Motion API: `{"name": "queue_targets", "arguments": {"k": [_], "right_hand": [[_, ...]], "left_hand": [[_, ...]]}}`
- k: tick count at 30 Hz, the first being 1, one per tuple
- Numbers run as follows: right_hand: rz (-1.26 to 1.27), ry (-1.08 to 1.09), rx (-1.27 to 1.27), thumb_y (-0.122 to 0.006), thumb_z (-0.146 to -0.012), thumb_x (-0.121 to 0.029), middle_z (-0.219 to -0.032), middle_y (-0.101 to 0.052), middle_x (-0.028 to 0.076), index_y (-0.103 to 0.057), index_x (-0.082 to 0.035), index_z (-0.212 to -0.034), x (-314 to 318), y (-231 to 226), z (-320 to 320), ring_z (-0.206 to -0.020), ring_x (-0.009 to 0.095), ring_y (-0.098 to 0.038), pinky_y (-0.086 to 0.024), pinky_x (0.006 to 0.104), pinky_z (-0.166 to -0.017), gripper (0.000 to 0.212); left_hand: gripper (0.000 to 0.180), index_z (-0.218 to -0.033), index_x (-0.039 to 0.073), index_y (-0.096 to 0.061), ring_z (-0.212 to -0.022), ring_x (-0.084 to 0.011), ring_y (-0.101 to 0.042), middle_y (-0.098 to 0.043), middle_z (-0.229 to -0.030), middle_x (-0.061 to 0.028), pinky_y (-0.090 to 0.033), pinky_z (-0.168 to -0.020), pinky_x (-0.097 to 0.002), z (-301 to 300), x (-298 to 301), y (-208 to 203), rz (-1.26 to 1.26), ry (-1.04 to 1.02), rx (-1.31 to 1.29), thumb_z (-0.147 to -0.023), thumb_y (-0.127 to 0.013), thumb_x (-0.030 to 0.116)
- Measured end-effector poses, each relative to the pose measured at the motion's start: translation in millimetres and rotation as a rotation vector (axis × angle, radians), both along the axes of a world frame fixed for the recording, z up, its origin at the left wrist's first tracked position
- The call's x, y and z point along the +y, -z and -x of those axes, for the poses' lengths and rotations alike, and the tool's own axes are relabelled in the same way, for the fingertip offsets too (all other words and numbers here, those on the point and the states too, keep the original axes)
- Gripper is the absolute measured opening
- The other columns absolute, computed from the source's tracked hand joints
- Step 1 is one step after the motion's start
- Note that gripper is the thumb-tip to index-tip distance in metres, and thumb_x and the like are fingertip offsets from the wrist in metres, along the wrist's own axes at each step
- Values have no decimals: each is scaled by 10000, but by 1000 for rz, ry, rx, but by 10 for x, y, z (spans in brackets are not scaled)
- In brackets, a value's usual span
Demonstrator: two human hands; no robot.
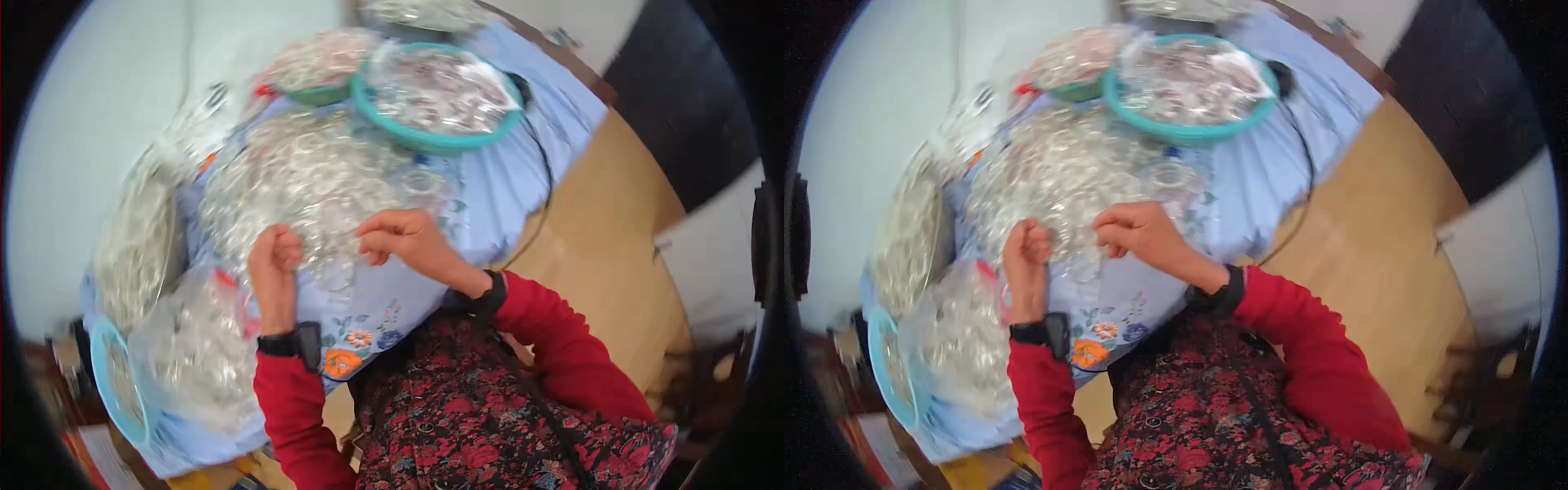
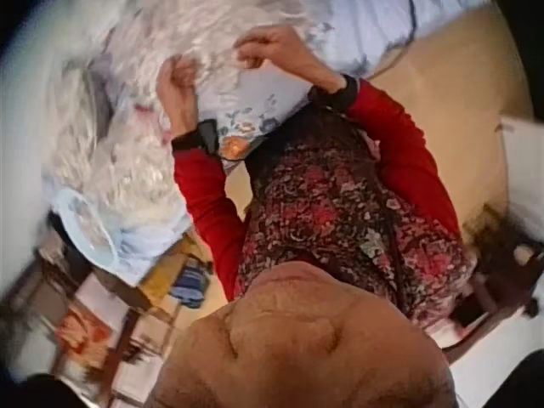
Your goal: Sort small clear plastic components from a central pile into various bowls and bags.
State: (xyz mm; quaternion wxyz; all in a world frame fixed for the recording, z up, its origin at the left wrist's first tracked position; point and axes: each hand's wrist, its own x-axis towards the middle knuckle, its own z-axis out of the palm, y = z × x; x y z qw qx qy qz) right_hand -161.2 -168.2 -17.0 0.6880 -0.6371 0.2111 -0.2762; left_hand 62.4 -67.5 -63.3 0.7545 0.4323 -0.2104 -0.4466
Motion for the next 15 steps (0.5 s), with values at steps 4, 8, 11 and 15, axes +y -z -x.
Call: {"name": "queue_targets", "arguments": {"k": [4, 8, 11, 15], "right_hand": [[459, 245, 128, -599, -838, -96, -807, -659, 101, -637, 14, -953, 2, 82, 236, -707, 197, -638, -517, 316, -649, 163], [845, 354, 126, -630, -819, -141, -1021, -616, 148, -597, -17, -1082, -178, 305, 509, -959, 303, -592, -474, 382, -821, 293], [966, 340, 252, -648, -805, -191, -1191, -511, 177, -524, -37, -1188, -161, 351, 639, -1129, 360, -459, -395, 419, -930, 431], [1018, 162, 474, -663, -786, -257, -1355, -356, 204, -416, -60, -1300, -30, 351, 658, -1276, 405, -291, -294, 455, -1031, 603]], "left_hand": [[246, -949, 2, -565, -609, -68, -523, -611, -731, -34, -381, -524, -181, 23, 129, -38, -27, -24, 33, -940, -497, 238], [247, -972, 1, -572, -616, -68, -524, -614, -735, -33, -385, -532, -186, -1, 88, 8, -49, -106, -3, -935, -514, 239], [247, -988, 0, -580, -612, -75, -532, -620, -735, -36, -400, -541, -188, 43, 45, -25, -66, -133, 33, -936, -515, 233], [244, -990, 3, -587, -602, -78, -537, -625, -733, -39, -414, -540, -194, -2, 42, -6, -53, -96, 47, -938, -511, 230]]}}
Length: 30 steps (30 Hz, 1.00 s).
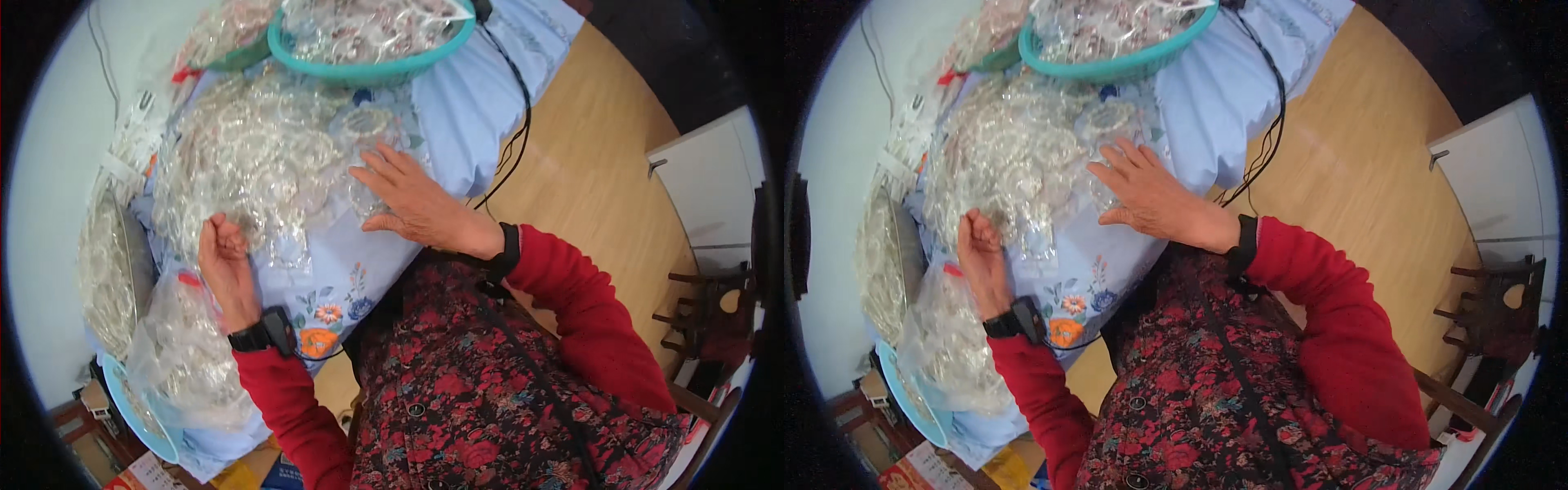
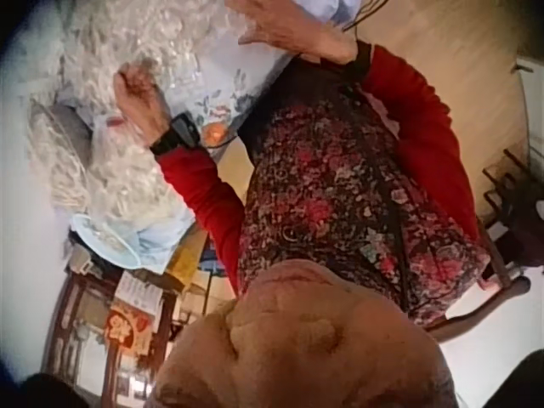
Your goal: Sort small clear plastic components from a central pile into various bowls and bags.
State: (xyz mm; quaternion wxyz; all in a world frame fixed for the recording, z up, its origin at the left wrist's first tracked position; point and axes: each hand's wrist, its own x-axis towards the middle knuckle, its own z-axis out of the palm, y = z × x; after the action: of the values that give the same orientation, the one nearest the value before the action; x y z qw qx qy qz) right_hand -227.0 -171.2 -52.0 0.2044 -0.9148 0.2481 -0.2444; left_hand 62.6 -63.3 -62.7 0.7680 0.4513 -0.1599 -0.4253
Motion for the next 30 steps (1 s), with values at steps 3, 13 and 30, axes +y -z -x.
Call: {"name": "queue_targets", "arguments": {"k": [3, 13, 30], "right_hand": [[20, -36, 110, -665, -778, -284, -1390, -308, 216, -387, -61, -1323, 16, 85, -27, -1306, 418, -241, -260, 471, -1056, 651], [188, -144, 164, -719, -696, -238, -1255, -414, 189, -443, -63, -1274, -68, 34, -58, -1197, 390, -358, -348, 428, -995, 664], [-880, -35, -37, -726, -700, -70, -702, -577, -5, -628, -23, -849, -620, -343, -75, -604, 72, -522, -410, 231, -513, 185]], "left_hand": [[242, -983, 3, -590, -595, -79, -538, -632, -741, -42, -419, -535, -198, 45, -47, -37, 0, -23, -6, -939, -509, 227], [245, -979, -1, -590, -580, -88, -545, -632, -717, -48, -424, -533, -202, 8, 0, -12, 13, -2, -7, -939, -500, 223], [246, -963, -16, -591, -591, -112, -591, -654, -742, -80, -470, -549, -217, -60, -11, 26, 51, 42, -59, -934, -488, 206]]}}
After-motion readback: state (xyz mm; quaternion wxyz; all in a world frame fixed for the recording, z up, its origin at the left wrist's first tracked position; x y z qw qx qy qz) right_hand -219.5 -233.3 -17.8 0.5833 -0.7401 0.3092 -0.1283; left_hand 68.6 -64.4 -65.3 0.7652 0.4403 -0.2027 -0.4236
